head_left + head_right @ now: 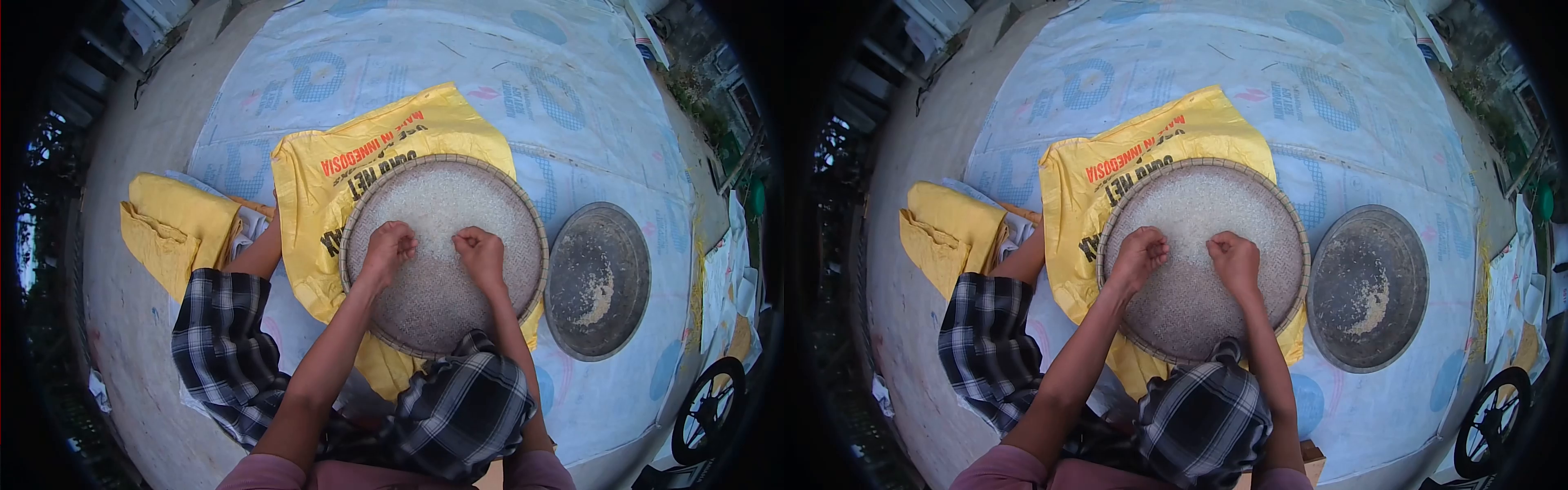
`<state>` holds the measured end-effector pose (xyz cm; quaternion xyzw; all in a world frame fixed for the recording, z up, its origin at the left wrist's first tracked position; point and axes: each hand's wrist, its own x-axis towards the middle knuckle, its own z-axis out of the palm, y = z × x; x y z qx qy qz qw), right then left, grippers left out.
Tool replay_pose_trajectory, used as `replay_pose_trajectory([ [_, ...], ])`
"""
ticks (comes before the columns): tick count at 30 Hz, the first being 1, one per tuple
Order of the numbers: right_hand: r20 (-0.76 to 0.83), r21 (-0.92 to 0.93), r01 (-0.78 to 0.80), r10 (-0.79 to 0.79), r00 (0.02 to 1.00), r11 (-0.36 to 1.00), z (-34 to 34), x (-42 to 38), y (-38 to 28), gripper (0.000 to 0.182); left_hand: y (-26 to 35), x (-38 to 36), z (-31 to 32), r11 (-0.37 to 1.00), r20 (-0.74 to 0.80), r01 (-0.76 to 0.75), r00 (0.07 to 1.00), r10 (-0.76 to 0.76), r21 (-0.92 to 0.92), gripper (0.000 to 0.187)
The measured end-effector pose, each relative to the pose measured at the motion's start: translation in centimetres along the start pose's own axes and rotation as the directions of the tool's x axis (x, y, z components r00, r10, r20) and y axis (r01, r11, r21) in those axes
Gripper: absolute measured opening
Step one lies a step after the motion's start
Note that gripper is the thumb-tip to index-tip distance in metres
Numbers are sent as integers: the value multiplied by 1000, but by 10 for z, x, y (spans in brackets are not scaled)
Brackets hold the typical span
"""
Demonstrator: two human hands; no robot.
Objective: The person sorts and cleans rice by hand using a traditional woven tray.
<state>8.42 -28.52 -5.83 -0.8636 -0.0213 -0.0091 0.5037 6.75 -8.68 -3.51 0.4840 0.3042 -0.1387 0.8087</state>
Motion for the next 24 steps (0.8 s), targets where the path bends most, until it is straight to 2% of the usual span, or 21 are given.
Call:
replay_pose_trajectory([
  [1, 0, 1, -1, 1, 1000, 1000, -12, 3, 5, 10, 3, -7, 0, 1000, -9, 20, 1000, -20, -9, 8],
  [2, 146, 442, -233, 187, 971, 866, -29, 8, 12, 8, 1, -7, -4, 1000, -10, 20, 1000, -20, -9, 8],
  [3, 352, 740, -447, 277, 894, 503, -39, 11, 14, 6, -3, -5, -7, 997, -21, 4, 1000, -2, 77, 10],
  [4, 350, 740, -447, 279, 894, 503, -38, 11, 14, 6, -8, -3, -9, 987, -28, -11, 999, 16, 163, 11],
  [5, 234, 638, -366, 282, 930, 677, -36, 12, 14, 6, -15, -1, -8, 986, -23, -12, 1000, 15, 164, 11],
  [6, 115, 498, -282, 259, 959, 820, -34, 12, 12, 7, -19, -1, 0, 927, -9, -161, 985, 174, 340, 13],
  [7, 109, 497, -280, 261, 959, 821, -31, 11, 9, 7, -23, -2, 7, 815, 32, -295, 946, 323, 499, 14],
  [8, 25, 269, -180, 180, 983, 946, -26, 9, 6, 5, -27, -2, 12, 815, 36, -296, 946, 321, 499, 14],
  [9, -34, 15, -76, 76, 997, 997, -20, 8, 1, 7, -23, -10, 22, 649, 51, -321, 916, 398, 690, 16],
  [10, -61, -244, 25, -41, 997, 969, -16, 8, -2, 11, -21, -14, 29, 443, 82, -315, 879, 470, 839, 18],
  [12, -31, -307, -5, -5, 1000, 952, -13, 9, 0, 17, -27, -11, 32, 392, 97, -320, 865, 492, 862, 17],
  [14, -77, -84, 82, -88, 993, 993, -11, 9, 18, 10, -31, -10, 34, 248, 187, -372, 815, 548, 895, 15],
  [15, -78, -85, 80, -87, 993, 993, -24, 10, 19, 10, -32, -9, 35, 249, 188, -373, 816, 546, 894, 15],
  [16, 69, 400, -165, 150, 986, 901, -42, 11, 16, 6, -33, -9, 35, 228, 199, -389, 793, 576, 892, 14],
  [17, 306, 734, -412, 280, 910, 539, -52, 11, 12, 4, -34, -9, 35, 209, 207, -404, 770, 604, 891, 13],
  [20, 286, 729, -412, 304, 909, 546, -57, 4, 8, 7, -29, -14, 38, 251, 142, -353, 788, 599, 901, 12],
  [21, 195, 514, -357, 299, 934, 780, -47, 3, 14, 5, -30, -13, 37, 251, 145, -356, 789, 597, 900, 12],
  [22, 192, 513, -356, 300, 934, 781, -39, -1, 8, 5, -33, -10, 35, 228, 167, -368, 781, 602, 901, 12],
  [23, 44, 171, -142, 136, 990, 975, -29, -4, 0, 6, -36, -7, 35, 205, 188, -381, 772, 607, 902, 12],
  [24, -29, -222, 72, -81, 996, 972, -22, -7, -5, 9, -36, -7, 35, 204, 189, -383, 770, 609, 901, 12],
])
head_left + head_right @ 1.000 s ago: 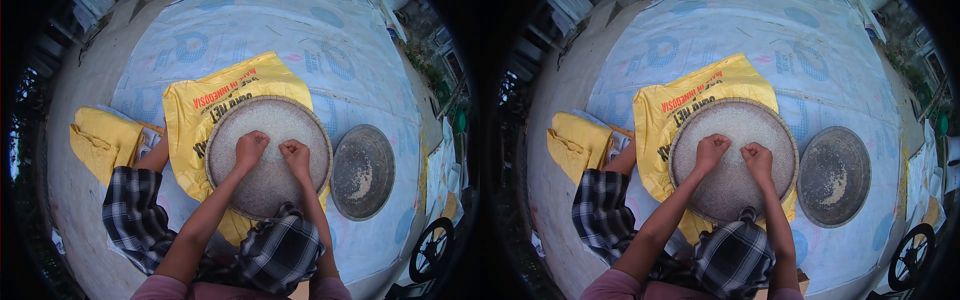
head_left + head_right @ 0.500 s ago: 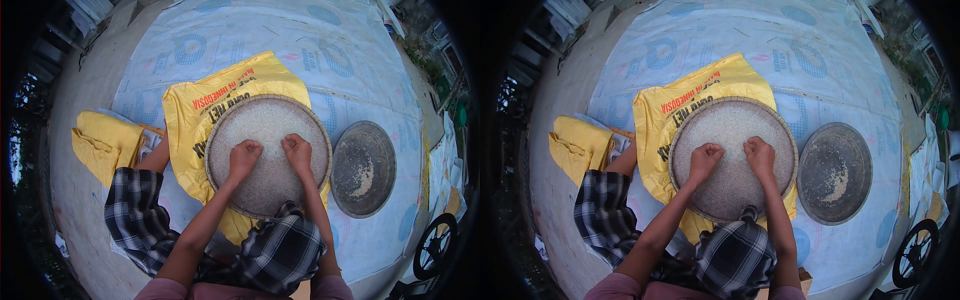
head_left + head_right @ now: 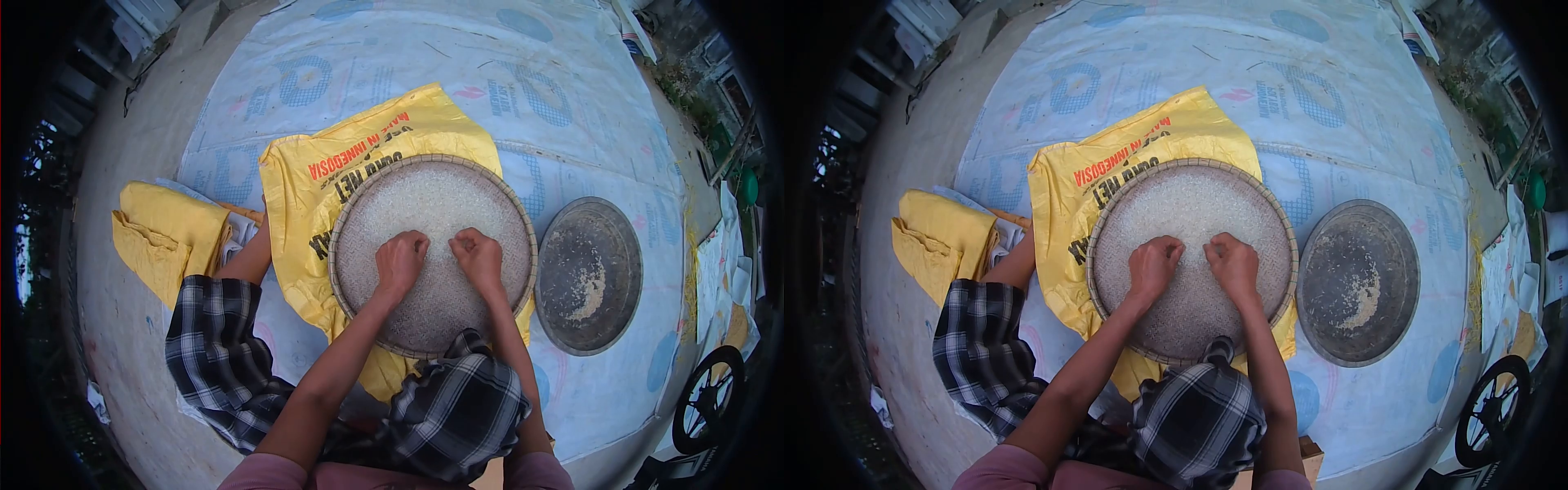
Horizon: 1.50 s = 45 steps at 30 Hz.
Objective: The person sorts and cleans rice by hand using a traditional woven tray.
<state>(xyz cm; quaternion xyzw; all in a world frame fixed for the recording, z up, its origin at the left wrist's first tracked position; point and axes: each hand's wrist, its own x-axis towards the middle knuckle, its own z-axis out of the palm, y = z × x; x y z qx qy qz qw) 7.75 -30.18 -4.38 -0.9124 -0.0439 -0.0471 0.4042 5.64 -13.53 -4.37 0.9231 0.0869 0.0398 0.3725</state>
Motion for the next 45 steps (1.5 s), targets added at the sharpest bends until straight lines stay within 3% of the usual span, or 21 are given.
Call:
replay_pose_trajectory([
  [3, -10, -22, 61, -61, 998, 998, 7, 0, 0, 12, -8, 4, 0, 999, 16, 15, 1000, -15, -41, 14],
  [5, -42, 57, 64, -62, 997, 996, 3, 2, 10, 10, -26, 12, 0, 715, 208, 364, 931, -300, -597, 13],
  [7, 391, 766, -475, 273, 879, 433, -16, 9, 17, 5, -31, 18, -22, 476, 361, 498, 863, -354, -725, 11],
  [8, 393, 765, -477, 274, 878, 432, -17, 10, 17, 5, -29, 21, -32, 193, 515, 598, 783, -350, -778, 10],
  [10, 316, 736, -418, 276, 908, 532, -18, 10, 17, 3, -24, 25, -33, 242, 495, 604, 778, -386, -760, 12],
  [11, 144, 552, -207, 151, 978, 808, 0, 7, 25, 4, -26, 29, -29, 416, 445, 573, 816, -369, -706, 12],
  [12, 142, 550, -206, 152, 978, 809, 1, 4, 18, 4, -26, 30, -25, 576, 399, 525, 851, -341, -627, 13],
  [15, 1, -125, 85, -85, 996, 989, 6, -3, 2, 6, -8, 30, -15, 887, 206, 266, 958, -200, -377, 14],
  [18, 178, 402, -277, 222, 959, 873, 7, 1, 6, 5, -3, 28, -4, 997, 29, -26, 999, 28, -76, 16],
  [22, 212, 666, -377, 321, 923, 644, -4, 13, 13, 7, -6, 28, 3, 996, -12, -85, 996, 84, -24, 17],
  [26, -76, 90, -37, 43, 996, 995, 6, 18, 18, 8, -7, 29, -13, 850, 207, 279, 957, -205, -446, 13],
  [28, -96, -160, 141, -158, 983, 977, 9, 21, 13, 8, -19, 28, -28, 423, 457, 566, 823, -337, -708, 12],
  [31, 81, 350, -194, 176, 981, 916, 0, 25, 5, 7, -30, 19, -43, 302, 441, 561, 812, -383, -771, 11],
  [32, 250, 640, -333, 223, 942, 692, -9, 26, 1, 7, -35, 16, -45, 301, 441, 563, 809, -388, -769, 11],
  [33, 415, 810, -460, 198, 888, 364, -14, 27, -2, 7, -39, 15, -48, 399, 445, 569, 818, -365, -719, 12],
  [34, 413, 811, -458, 198, 889, 364, -9, 24, -4, 7, -42, 15, -49, 494, 452, 564, 826, -338, -662, 12],
  [36, 49, 176, -153, 147, 988, 972, 7, 11, -11, 6, -37, 9, -43, 719, 316, 440, 896, -312, -538, 12],
  [41, -35, -199, 65, -74, 997, 978, 16, -6, -6, 6, -26, -2, -27, 999, 26, -4, 1000, 6, -48, 12],
  [42, -31, -202, 68, -76, 997, 977, 15, -4, -5, 6, -26, -3, -24, 997, 21, -26, 999, 28, -71, 13],
  [44, 242, 533, -336, 241, 940, 777, 16, 2, -6, 7, -28, -3, -21, 995, 18, -49, 999, 51, -92, 13],
  [45, 245, 532, -339, 242, 939, 776, 18, 3, -8, 7, -25, -3, -24, 997, 14, -42, 999, 43, -70, 11],
])
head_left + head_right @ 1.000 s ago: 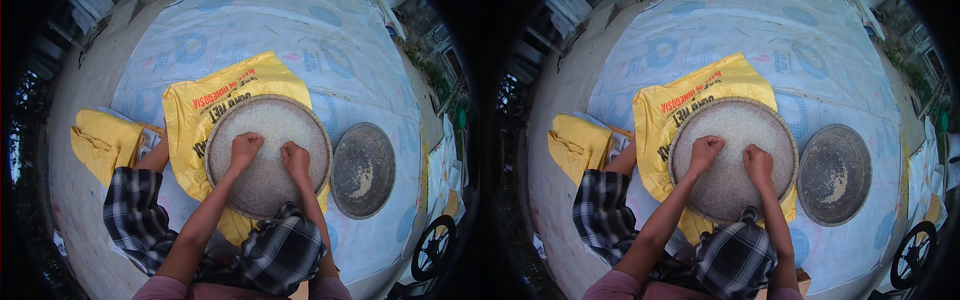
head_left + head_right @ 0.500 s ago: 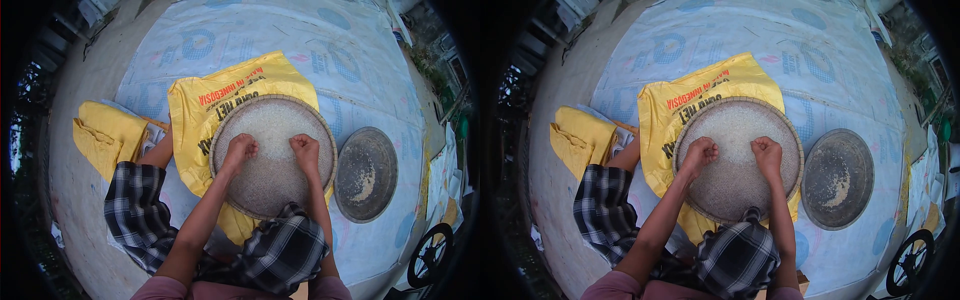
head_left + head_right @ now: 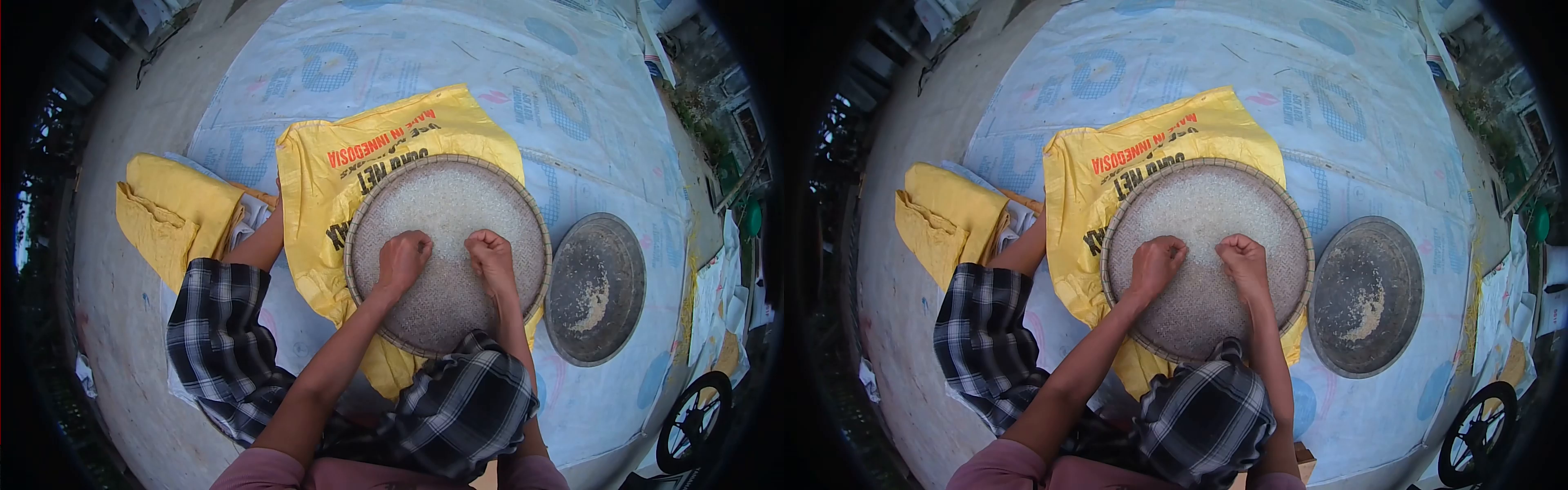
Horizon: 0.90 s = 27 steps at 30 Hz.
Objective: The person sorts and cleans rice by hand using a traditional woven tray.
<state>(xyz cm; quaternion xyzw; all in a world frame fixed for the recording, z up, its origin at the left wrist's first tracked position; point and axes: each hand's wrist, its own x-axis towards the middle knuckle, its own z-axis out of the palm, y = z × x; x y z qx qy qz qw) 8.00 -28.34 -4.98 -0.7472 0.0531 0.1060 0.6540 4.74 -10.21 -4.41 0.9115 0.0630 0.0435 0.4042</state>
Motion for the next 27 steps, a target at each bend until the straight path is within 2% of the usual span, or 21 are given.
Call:
replay_pose_trajectory([
  [2, 25, -41, 46, -45, 999, 998, 7, 4, -2, 7, 6, 2, -7, 1000, -12, 7, 1000, -7, 19, 9],
  [4, 48, -74, 91, -87, 995, 993, 19, 5, -2, 6, 13, 3, -25, 943, 124, 296, 952, -279, -154, 6],
  [5, 60, -86, 109, -104, 993, 990, 28, 3, -1, 6, 3, 5, -25, 943, 124, 299, 951, -283, -148, 6],
  [6, 32, -449, 249, -263, 964, 858, 35, -3, -12, 5, -5, 8, -26, 758, 197, 434, 900, -389, -487, 6],
  [7, 32, -446, 248, -261, 965, 860, 42, -4, -6, 5, -10, 10, -27, 443, 304, 505, 840, -450, -741, 6],
  [8, 67, -534, 373, -401, 913, 759, 48, -1, 4, 5, -15, 10, -27, 288, 380, 544, 798, -468, -788, 13],
  [9, 118, -610, 481, -528, 841, 630, 51, 0, 7, 5, -13, 11, -29, 288, 377, 543, 798, -470, -789, 13],
  [11, 142, -634, 501, -548, 824, 589, 49, 4, 13, 6, -12, 14, -30, 269, 402, 556, 792, -460, -787, 11],
  [12, 60, -312, 301, -298, 953, 901, 46, 4, 9, 7, -14, 16, -26, 269, 402, 556, 791, -461, -787, 11],
  [13, 88, 65, 3, -9, 996, 998, 42, 2, -3, 8, -16, 18, -19, 528, 294, 511, 847, -443, -678, 11],
  [14, 222, 404, -246, 166, 961, 881, 27, -1, -17, 6, -18, 18, -12, 741, 199, 436, 898, -392, -510, 11],
  [15, 221, 400, -248, 170, 960, 882, 23, -1, -16, 6, -13, 18, -8, 738, 202, 439, 897, -393, -513, 11],
  [16, 227, 359, -234, 159, 961, 904, 21, -1, -13, 5, -8, 17, -5, 903, 74, 305, 952, -297, -304, 10],
  [17, 233, 319, -217, 146, 962, 923, 19, -1, -9, 4, -3, 17, -3, 986, -24, 159, 987, -160, -56, 9],
  [18, 171, 40, 95, -101, 980, 995, 28, 2, 11, 5, -5, 17, 2, 986, -22, 156, 987, -158, -59, 9],
  [19, 170, 38, 93, -99, 981, 995, 33, -3, 9, 5, -8, 16, 8, 994, -51, 103, 993, -104, -27, 10],
  [20, 125, -318, 280, -253, 959, 906, 39, -6, 7, 7, -13, 14, 12, 999, -79, 51, 996, -50, 7, 12],
  [21, 139, -632, 397, -407, 903, 665, 44, -8, 4, 8, -11, 14, 9, 999, -80, 52, 995, -51, 8, 12],
  [24, 165, -662, 370, -354, 921, 652, 48, -4, 5, 9, -12, 18, -3, 980, -15, 158, 987, -161, -125, 13],
  [26, 177, -652, 361, -330, 927, 666, 44, -1, 6, 8, -23, 24, -9, 827, 85, 396, 914, -397, -398, 14],
  [27, 158, -330, 195, -149, 976, 924, 41, 4, 6, 7, -19, 27, -14, 828, 87, 397, 914, -396, -395, 14],
])
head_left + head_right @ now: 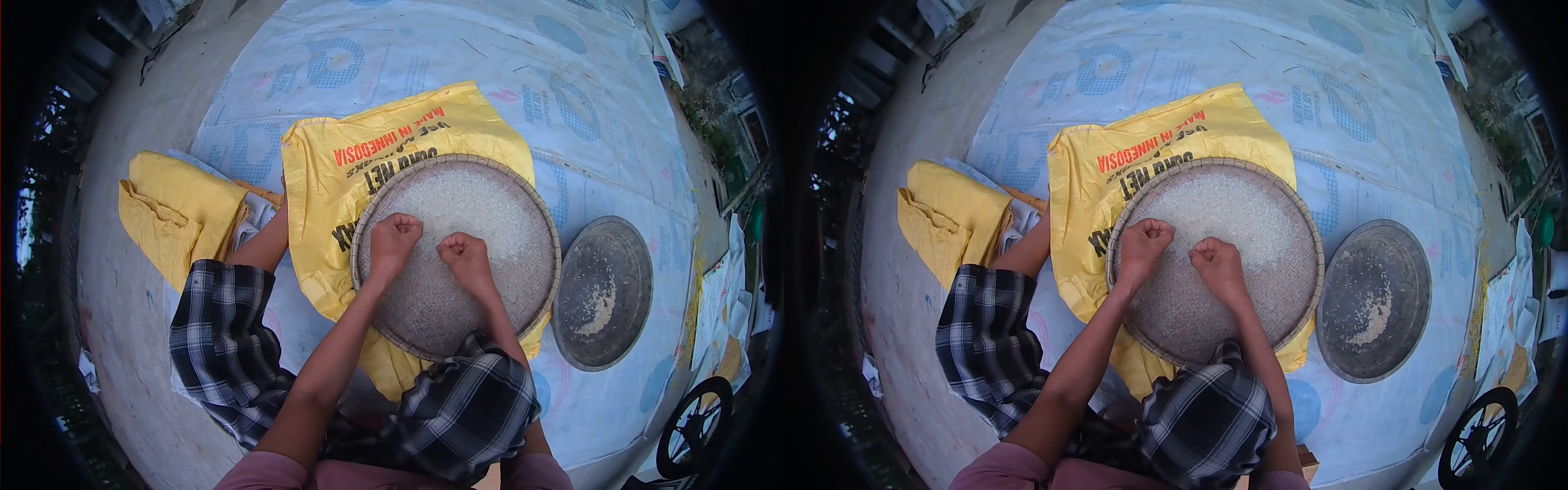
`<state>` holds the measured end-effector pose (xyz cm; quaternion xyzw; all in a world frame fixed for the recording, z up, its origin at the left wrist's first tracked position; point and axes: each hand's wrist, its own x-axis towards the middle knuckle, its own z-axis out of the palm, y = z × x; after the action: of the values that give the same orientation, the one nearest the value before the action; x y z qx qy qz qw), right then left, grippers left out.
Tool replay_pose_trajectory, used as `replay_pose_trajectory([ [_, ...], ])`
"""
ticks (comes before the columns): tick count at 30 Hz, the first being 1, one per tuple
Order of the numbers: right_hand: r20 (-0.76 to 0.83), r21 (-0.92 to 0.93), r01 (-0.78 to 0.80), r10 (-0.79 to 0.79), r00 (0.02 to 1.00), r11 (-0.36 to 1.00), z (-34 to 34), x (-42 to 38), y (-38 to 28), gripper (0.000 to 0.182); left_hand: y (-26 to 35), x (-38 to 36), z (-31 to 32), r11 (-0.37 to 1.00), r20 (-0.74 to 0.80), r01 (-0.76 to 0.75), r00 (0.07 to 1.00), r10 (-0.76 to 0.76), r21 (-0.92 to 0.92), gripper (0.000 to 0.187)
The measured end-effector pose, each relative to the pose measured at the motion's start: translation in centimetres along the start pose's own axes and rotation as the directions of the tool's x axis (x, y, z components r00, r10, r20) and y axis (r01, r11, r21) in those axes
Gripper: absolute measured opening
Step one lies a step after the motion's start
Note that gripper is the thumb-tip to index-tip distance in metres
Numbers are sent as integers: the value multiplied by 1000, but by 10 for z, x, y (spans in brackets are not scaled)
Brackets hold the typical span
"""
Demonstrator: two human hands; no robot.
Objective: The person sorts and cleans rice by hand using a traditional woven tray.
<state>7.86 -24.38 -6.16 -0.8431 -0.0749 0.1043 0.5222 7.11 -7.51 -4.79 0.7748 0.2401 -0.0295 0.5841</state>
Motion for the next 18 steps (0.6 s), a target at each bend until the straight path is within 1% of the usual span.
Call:
replay_pose_trajectory([
  [1, 113, 392, -181, 148, 982, 902, -2, 5, 2, 6, 8, 0, -3, 996, -17, -44, 999, 46, 82, 15],
  [2, 115, 391, -183, 149, 982, 902, -3, 11, 3, 6, 13, -1, -5, 983, -30, -86, 995, 92, 162, 15],
  [3, 12, 327, -135, 139, 990, 935, -6, 18, 0, 5, 11, -1, -1, 983, -30, -84, 996, 90, 162, 15],
  [4, -92, 255, -92, 119, 989, 963, -8, 25, -4, 5, 7, 0, 7, 938, -49, -232, 966, 253, 257, 15],
  [5, -166, 90, -55, 70, 984, 994, -5, 30, -9, 8, 4, 2, 13, 861, -53, -369, 910, 411, 351, 15],
  [6, -169, 88, -54, 68, 983, 995, -3, 34, -13, 8, 1, 5, 16, 860, -52, -372, 909, 414, 349, 15],
  [7, -187, -109, 60, -80, 979, 992, -1, 38, -17, 9, -2, 7, 20, 850, -39, -383, 905, 424, 361, 15],
  [8, -171, -302, 166, -225, 959, 939, 1, 41, -20, 11, -7, 8, 21, 841, -27, -390, 902, 431, 375, 15],
  [9, -111, -357, 143, -194, 975, 923, 2, 43, -23, 15, -2, 5, 18, 842, -31, -386, 903, 428, 376, 15],
  [10, -106, -355, 147, -196, 975, 923, 3, 45, -25, 15, 4, 3, 12, 903, -21, -298, 947, 319, 309, 12],
  [11, -48, -448, 167, -211, 976, 878, 5, 47, -25, 13, 8, 2, 7, 949, -4, -200, 978, 207, 242, 9],
  [12, 10, -535, 189, -218, 976, 823, 7, 47, -25, 11, 5, 4, 2, 950, -7, -195, 979, 203, 245, 9],
  [13, 12, -532, 188, -215, 977, 825, 9, 45, -21, 11, 3, 8, -4, 997, -39, -76, 996, 76, 10, 9],
  [14, -38, -359, 153, -179, 983, 921, 9, 45, -15, 8, 2, 12, -10, 972, -41, 43, 998, -53, -230, 10],
  [15, -79, -170, 117, -132, 988, 978, 7, 44, -10, 8, 9, 13, -22, 890, 72, 194, 981, -181, -412, 9],
  [16, -76, -169, 116, -130, 989, 979, -4, 44, -13, 8, 16, 13, -28, 890, 70, 197, 980, -184, -411, 9],
  [17, 50, 358, -88, 74, 996, 930, -21, 44, -16, 7, 21, 12, -31, 776, 110, 257, 965, -239, -575, 10],
  [18, 258, 745, -316, 184, 949, 588, -31, 44, -21, 6, 24, 13, -33, 628, 160, 307, 947, -280, -715, 10],
])
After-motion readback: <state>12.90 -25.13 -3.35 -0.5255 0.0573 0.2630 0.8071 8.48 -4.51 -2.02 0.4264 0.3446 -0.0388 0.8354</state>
